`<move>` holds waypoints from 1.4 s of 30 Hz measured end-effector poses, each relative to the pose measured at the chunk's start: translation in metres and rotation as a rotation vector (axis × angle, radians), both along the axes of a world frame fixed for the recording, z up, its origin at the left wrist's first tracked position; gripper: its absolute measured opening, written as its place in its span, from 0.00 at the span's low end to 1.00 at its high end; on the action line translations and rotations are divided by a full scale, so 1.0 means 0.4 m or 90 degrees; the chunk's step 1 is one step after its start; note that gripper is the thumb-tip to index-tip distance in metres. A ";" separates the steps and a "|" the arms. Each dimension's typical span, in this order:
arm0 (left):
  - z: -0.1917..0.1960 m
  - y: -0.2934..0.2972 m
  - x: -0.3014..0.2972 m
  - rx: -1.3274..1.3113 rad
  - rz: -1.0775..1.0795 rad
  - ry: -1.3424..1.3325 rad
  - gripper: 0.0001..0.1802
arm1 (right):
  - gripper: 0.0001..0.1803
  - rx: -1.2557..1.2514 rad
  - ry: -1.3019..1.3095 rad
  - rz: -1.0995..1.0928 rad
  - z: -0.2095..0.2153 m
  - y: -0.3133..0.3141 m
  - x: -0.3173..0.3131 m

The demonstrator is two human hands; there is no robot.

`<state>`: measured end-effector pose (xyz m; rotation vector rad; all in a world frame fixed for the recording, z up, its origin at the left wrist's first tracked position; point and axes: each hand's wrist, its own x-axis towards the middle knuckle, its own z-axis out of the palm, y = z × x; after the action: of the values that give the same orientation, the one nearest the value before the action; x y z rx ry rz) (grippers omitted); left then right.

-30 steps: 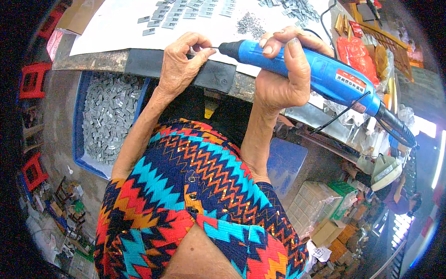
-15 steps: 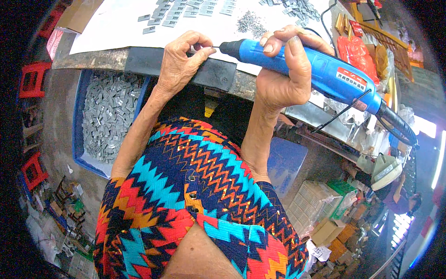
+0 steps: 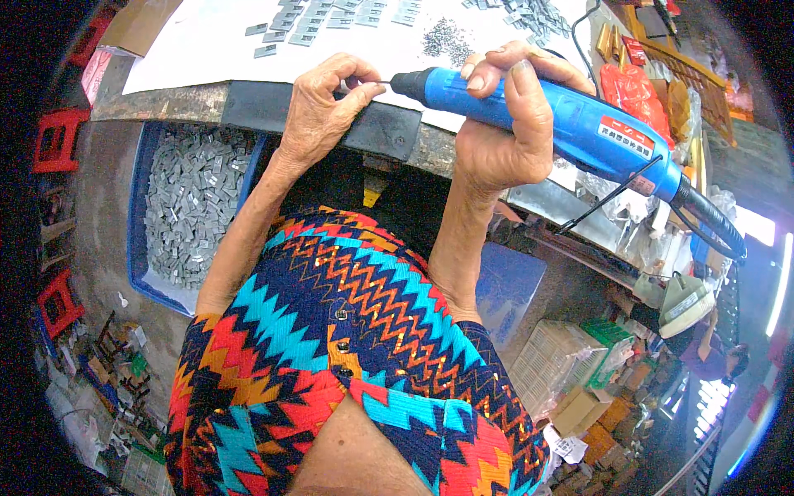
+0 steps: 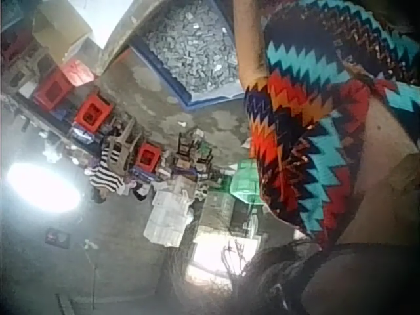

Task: Using an electric screwdriver to process small metal plates on a workbench.

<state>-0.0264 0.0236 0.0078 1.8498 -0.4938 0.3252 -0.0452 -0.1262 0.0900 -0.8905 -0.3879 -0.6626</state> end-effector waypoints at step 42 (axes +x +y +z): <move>-0.003 0.001 -0.003 -0.004 -0.040 -0.013 0.04 | 0.11 -0.054 0.032 -0.027 0.013 0.046 -0.009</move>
<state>-0.0274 0.0242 0.0064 1.8229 -0.5633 0.3037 -0.0486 -0.1079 0.0952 -0.9961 -0.3557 -0.6650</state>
